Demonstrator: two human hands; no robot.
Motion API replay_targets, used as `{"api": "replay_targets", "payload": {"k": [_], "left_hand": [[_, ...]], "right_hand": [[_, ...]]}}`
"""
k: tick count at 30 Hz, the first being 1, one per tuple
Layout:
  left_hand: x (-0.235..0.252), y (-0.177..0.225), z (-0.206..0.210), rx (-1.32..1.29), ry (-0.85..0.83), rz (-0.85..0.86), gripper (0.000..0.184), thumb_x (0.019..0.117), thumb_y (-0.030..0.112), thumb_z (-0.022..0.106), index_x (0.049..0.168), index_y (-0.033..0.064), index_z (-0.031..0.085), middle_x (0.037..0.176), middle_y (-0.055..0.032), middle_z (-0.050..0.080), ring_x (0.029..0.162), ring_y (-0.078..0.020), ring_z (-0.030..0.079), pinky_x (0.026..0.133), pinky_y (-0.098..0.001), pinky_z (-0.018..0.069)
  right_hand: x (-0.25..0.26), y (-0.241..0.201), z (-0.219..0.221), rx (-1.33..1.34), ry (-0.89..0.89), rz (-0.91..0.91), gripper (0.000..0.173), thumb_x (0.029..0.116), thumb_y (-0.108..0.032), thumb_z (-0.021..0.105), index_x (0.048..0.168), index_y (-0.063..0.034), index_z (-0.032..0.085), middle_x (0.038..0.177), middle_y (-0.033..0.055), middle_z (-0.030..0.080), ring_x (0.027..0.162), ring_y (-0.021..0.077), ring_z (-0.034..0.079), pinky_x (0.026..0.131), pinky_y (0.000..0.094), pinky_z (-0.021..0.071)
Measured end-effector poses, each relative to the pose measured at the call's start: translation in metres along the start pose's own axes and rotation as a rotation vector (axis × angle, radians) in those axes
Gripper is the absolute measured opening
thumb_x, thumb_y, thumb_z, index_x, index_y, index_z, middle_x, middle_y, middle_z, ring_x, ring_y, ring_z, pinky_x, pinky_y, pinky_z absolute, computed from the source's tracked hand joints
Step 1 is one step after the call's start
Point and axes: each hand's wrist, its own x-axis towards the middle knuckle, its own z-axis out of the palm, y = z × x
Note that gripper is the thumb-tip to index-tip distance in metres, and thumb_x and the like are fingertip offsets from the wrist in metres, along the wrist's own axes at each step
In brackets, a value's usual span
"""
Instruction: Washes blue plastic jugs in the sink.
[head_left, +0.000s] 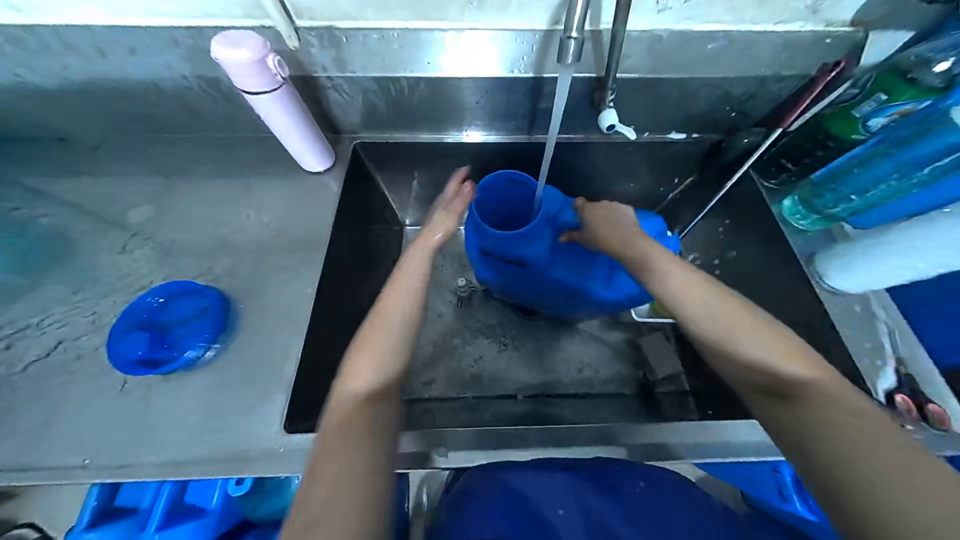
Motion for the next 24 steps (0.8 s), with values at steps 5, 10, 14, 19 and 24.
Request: {"api": "replay_targets", "payload": {"k": [5, 10, 14, 19, 24], "left_hand": [[0.080, 0.025, 0.102, -0.249, -0.225, -0.010, 0.059, 0.1131, 0.030, 0.011, 0.151, -0.0018, 0.045, 0.152, -0.0199, 0.051, 0.141, -0.0256, 0.048, 0.118, -0.0424, 0.0354], [0.034, -0.093, 0.154, -0.083, -0.187, -0.324, 0.058, 0.1131, 0.041, 0.025, 0.152, 0.0034, 0.045, 0.153, -0.0239, 0.048, 0.142, -0.0369, 0.046, 0.117, -0.0559, 0.0361], [0.008, -0.114, 0.154, 0.138, -0.146, -0.310, 0.048, 0.1024, 0.008, 0.059, 0.145, -0.0099, 0.047, 0.151, -0.0333, 0.043, 0.138, -0.0443, 0.048, 0.115, -0.0529, 0.0384], [0.041, -0.092, 0.160, 0.460, -0.217, -0.181, 0.033, 0.0954, 0.008, 0.069, 0.119, -0.0139, 0.063, 0.127, -0.0335, 0.062, 0.126, -0.0471, 0.056, 0.112, -0.0570, 0.0401], [0.056, -0.063, 0.158, 0.353, -0.257, -0.274, 0.038, 0.0983, 0.011, 0.066, 0.132, -0.0065, 0.061, 0.126, -0.0299, 0.065, 0.123, -0.0442, 0.061, 0.109, -0.0598, 0.0428]], "right_hand": [[-0.043, 0.067, 0.011, 0.128, 0.112, 0.197, 0.055, 0.0962, -0.040, 0.072, 0.134, -0.0018, 0.059, 0.108, 0.0325, 0.069, 0.104, 0.0564, 0.064, 0.085, 0.0747, 0.0460], [-0.094, 0.168, 0.025, 0.270, 0.261, 0.267, 0.054, 0.0952, -0.037, 0.073, 0.130, 0.0027, 0.061, 0.108, 0.0360, 0.067, 0.106, 0.0573, 0.063, 0.088, 0.0762, 0.0429], [-0.127, 0.226, 0.065, 0.482, 0.454, 0.303, 0.041, 0.0949, -0.014, 0.069, 0.120, 0.0171, 0.059, 0.104, 0.0406, 0.064, 0.098, 0.0544, 0.063, 0.087, 0.0703, 0.0439], [-0.145, 0.239, 0.097, 0.549, 0.533, 0.345, 0.036, 0.0934, -0.010, 0.066, 0.113, 0.0195, 0.060, 0.096, 0.0380, 0.064, 0.088, 0.0462, 0.063, 0.082, 0.0635, 0.0458], [-0.144, 0.257, 0.108, 0.610, 0.500, 0.367, 0.031, 0.0947, -0.008, 0.063, 0.111, 0.0185, 0.061, 0.093, 0.0346, 0.064, 0.082, 0.0405, 0.062, 0.079, 0.0600, 0.0473]]}}
